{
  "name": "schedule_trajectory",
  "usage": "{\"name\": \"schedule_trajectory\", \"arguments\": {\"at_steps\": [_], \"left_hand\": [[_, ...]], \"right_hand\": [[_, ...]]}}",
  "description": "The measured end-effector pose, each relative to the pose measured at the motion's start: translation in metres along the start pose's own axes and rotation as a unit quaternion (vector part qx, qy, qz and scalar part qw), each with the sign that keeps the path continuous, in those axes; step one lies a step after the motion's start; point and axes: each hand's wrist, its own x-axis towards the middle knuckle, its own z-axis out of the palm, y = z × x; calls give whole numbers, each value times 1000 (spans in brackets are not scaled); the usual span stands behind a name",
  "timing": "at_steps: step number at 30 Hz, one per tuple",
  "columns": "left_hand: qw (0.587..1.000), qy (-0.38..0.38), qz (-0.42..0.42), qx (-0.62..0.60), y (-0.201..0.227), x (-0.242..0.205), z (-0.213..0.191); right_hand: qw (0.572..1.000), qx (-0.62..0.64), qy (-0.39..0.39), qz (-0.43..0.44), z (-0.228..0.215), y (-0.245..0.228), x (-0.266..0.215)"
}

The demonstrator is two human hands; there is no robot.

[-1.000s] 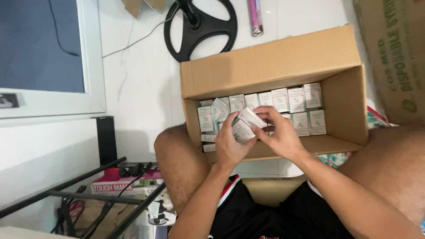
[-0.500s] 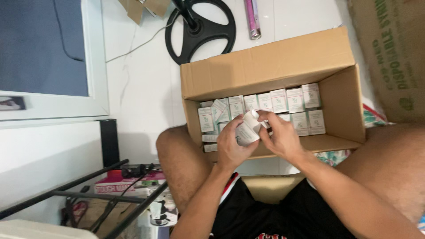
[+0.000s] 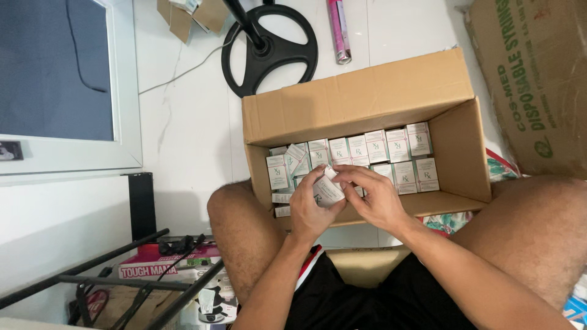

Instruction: The person sits on the floor and repeatedly picks up small white boxes from a large cardboard box, opens them to check the contents, and places them on a nearby surface. The person continues this process for multiple boxes throughout the clip.

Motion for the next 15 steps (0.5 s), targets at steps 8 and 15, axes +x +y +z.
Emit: {"name": "schedule_trajectory", "arguments": {"at_steps": [8, 15], "left_hand": [[1000, 2, -14, 5, 0, 0, 0], [1000, -5, 13, 11, -3, -1, 1]], "right_hand": [[971, 168, -2, 170, 3, 6, 0], [963, 193, 13, 187, 15, 27, -12]]}}
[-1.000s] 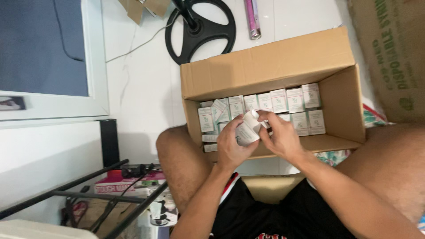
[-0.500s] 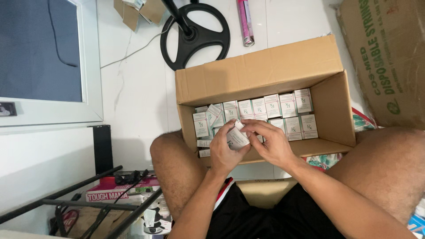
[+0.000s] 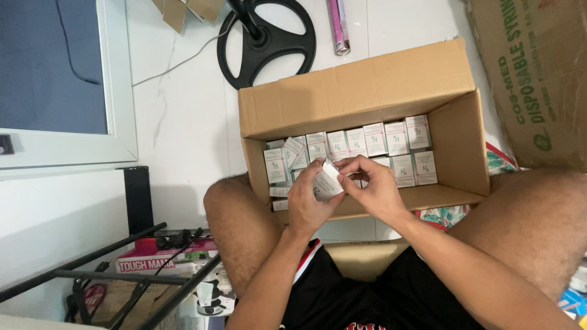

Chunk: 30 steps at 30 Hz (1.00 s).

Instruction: The person sits on the floor and repeatedly picks up small white boxes from a large cardboard box, opens them to check the contents, and places them on a nearby surface. The person continues this process for multiple boxes throughout the clip.

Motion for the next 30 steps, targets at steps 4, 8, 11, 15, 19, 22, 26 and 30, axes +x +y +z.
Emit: {"name": "schedule_trajectory", "arguments": {"at_steps": [4, 8, 11, 15, 19, 22, 26, 30], "left_hand": [[999, -12, 28, 10, -2, 0, 0], [999, -12, 49, 14, 4, -1, -1], [999, 5, 41, -21, 13, -2, -1], [998, 33, 39, -28, 30, -3, -10], [992, 79, 94, -11, 53, 5, -32], [985, 114, 122, 33, 89, 13, -57], [992, 104, 64, 12, 145, 24, -114], [996, -11, -19, -87, 203, -2, -201]], "right_hand": [[988, 134, 63, 52, 5, 21, -4], [976, 169, 107, 81, 7, 29, -12], [989, 110, 98, 17, 6, 19, -19], [996, 32, 75, -16, 2, -13, -35], [954, -171, 66, -236, 9, -55, -51], [975, -63, 78, -199, 28, -88, -66], [981, -2, 89, -170, 33, -134, -74], [960, -16, 49, -277, 32, -186, -87]]}}
